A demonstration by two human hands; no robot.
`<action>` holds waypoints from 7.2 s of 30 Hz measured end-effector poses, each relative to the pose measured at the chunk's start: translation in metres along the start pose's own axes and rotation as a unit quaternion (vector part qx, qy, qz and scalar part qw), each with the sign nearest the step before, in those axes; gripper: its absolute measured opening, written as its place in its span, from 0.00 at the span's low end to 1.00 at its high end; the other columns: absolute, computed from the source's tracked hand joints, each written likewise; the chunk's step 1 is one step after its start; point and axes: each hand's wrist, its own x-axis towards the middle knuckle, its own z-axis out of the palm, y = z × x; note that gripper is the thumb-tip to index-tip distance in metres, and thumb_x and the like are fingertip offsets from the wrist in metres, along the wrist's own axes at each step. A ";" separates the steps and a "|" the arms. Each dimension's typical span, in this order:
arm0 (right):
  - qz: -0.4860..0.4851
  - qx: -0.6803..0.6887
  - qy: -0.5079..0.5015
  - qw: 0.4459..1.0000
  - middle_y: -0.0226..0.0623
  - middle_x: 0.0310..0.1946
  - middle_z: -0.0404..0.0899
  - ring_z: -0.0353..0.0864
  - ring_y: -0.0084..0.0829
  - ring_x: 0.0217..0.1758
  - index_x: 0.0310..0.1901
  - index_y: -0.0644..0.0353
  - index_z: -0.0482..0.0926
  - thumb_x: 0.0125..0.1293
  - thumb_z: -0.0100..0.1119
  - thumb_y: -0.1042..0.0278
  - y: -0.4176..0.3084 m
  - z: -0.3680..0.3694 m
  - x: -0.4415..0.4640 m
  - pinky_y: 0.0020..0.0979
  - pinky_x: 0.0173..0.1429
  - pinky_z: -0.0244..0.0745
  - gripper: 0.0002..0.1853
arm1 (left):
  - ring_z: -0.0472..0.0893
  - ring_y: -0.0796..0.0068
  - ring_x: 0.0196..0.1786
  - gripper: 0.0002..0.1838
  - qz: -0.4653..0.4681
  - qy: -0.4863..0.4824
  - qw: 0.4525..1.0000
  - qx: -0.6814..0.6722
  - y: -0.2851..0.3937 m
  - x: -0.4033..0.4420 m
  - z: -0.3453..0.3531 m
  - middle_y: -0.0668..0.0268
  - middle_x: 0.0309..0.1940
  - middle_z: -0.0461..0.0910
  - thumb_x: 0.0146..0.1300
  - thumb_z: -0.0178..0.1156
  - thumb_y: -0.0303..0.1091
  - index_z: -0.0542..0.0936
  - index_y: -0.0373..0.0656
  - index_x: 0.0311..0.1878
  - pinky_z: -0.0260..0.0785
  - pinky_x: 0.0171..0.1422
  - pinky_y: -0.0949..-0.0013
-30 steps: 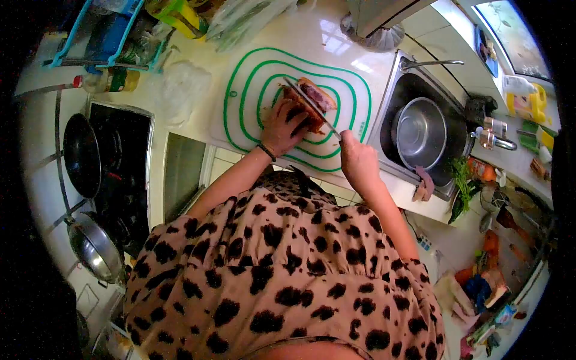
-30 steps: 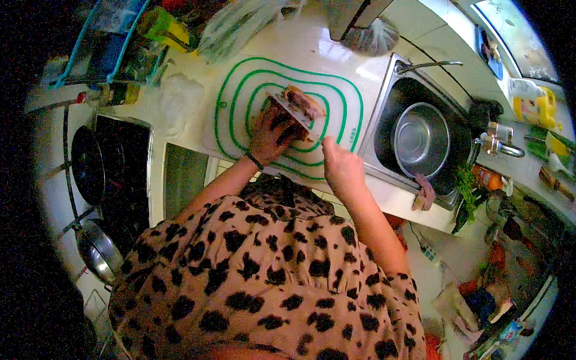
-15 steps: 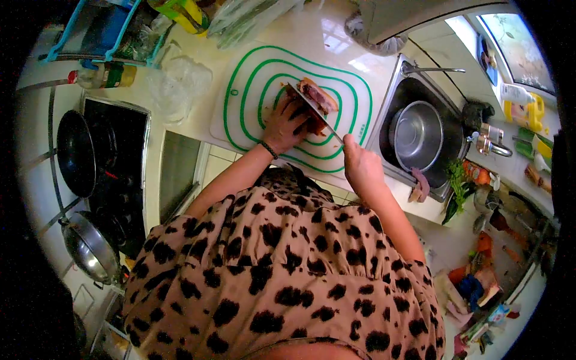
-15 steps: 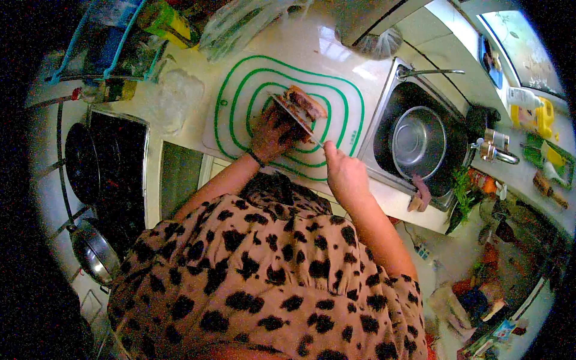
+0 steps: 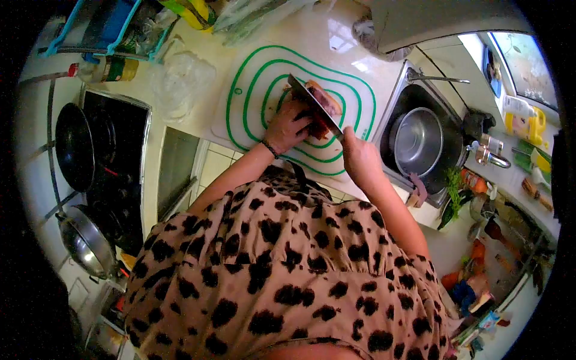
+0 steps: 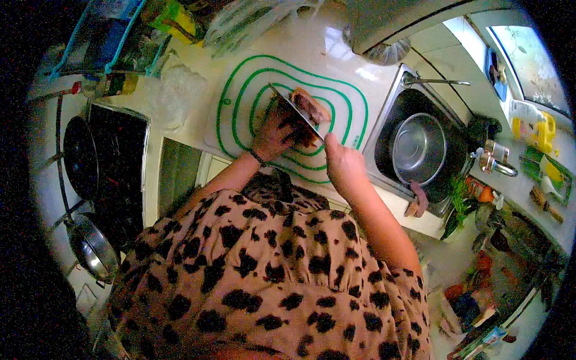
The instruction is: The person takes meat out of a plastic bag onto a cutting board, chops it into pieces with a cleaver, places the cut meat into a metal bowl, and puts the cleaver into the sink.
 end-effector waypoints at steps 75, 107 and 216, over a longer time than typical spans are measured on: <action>-0.029 -0.079 0.023 0.996 0.43 0.26 0.77 0.81 0.49 0.28 0.45 0.58 0.63 0.62 0.47 0.75 0.000 -0.001 -0.031 0.46 0.29 0.76 0.10 | 0.68 0.49 0.66 0.16 0.026 0.006 0.995 0.100 -0.003 -0.011 0.006 0.61 0.57 0.75 0.56 0.61 0.39 0.83 0.57 0.49 0.61 0.66 0.44; -0.047 -0.005 -0.018 0.999 0.52 0.23 0.78 0.80 0.57 0.28 0.46 0.60 0.62 0.62 0.49 0.74 0.004 0.000 0.034 0.52 0.31 0.73 0.12 | 0.71 0.49 0.58 0.16 0.002 -0.055 0.998 -0.029 -0.009 -0.005 0.002 0.58 0.53 0.74 0.51 0.56 0.23 0.78 0.44 0.45 0.65 0.65 0.51; 0.011 -0.035 -0.044 0.998 0.54 0.20 0.76 0.78 0.59 0.25 0.44 0.59 0.63 0.62 0.49 0.73 0.017 -0.005 -0.012 0.55 0.29 0.70 0.10 | 0.70 0.50 0.61 0.07 -0.032 0.024 0.998 0.044 0.001 -0.014 0.012 0.57 0.54 0.73 0.55 0.55 0.30 0.80 0.49 0.37 0.69 0.60 0.51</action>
